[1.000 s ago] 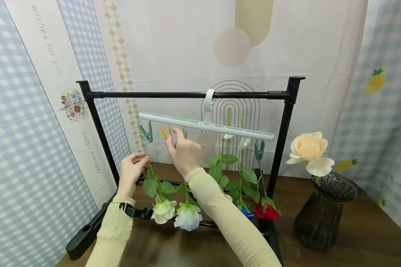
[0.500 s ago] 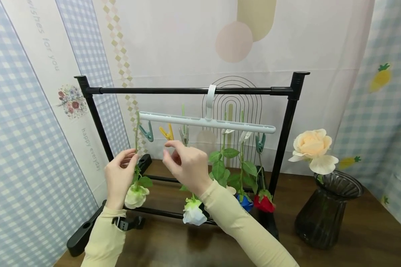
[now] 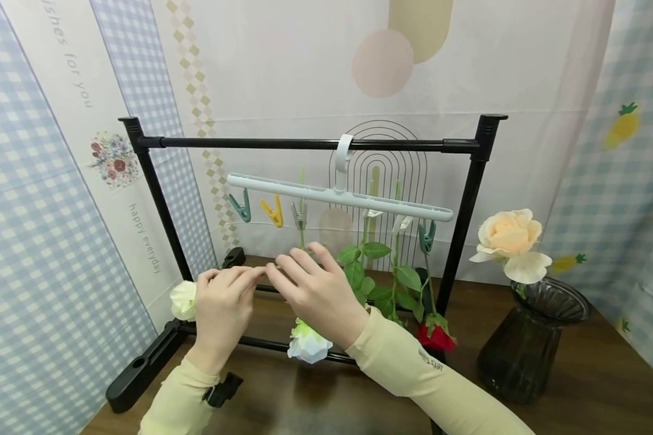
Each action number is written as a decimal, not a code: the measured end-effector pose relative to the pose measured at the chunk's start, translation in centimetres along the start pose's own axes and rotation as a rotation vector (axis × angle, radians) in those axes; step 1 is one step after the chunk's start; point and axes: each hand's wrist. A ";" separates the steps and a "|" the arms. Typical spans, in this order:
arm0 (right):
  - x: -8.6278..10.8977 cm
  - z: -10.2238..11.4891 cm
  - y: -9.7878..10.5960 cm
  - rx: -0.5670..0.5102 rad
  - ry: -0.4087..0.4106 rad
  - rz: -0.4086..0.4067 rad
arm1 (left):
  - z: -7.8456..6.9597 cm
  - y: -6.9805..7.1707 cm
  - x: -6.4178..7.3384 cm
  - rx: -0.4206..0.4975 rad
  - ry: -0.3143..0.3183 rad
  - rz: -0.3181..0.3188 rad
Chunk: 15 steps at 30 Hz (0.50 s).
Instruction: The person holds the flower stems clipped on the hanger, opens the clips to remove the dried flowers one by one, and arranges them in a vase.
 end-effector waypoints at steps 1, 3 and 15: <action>0.4 -0.2 0.1 0.008 -0.003 0.017 | -0.4 -0.1 -0.1 0.001 -0.024 0.005; 1.3 -0.4 0.2 0.022 -0.018 0.050 | -1.2 -0.3 -0.3 0.006 -0.068 0.014; 6.0 -0.9 0.6 0.094 -0.164 0.195 | -5.1 -1.8 -0.2 -0.012 -0.215 0.124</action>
Point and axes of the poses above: each hand's wrist, its own x-axis away from the middle knuckle, its own y-axis out of the back of the hand, z = x × y, and after that the axes turned 13 degrees about -y, right-handed
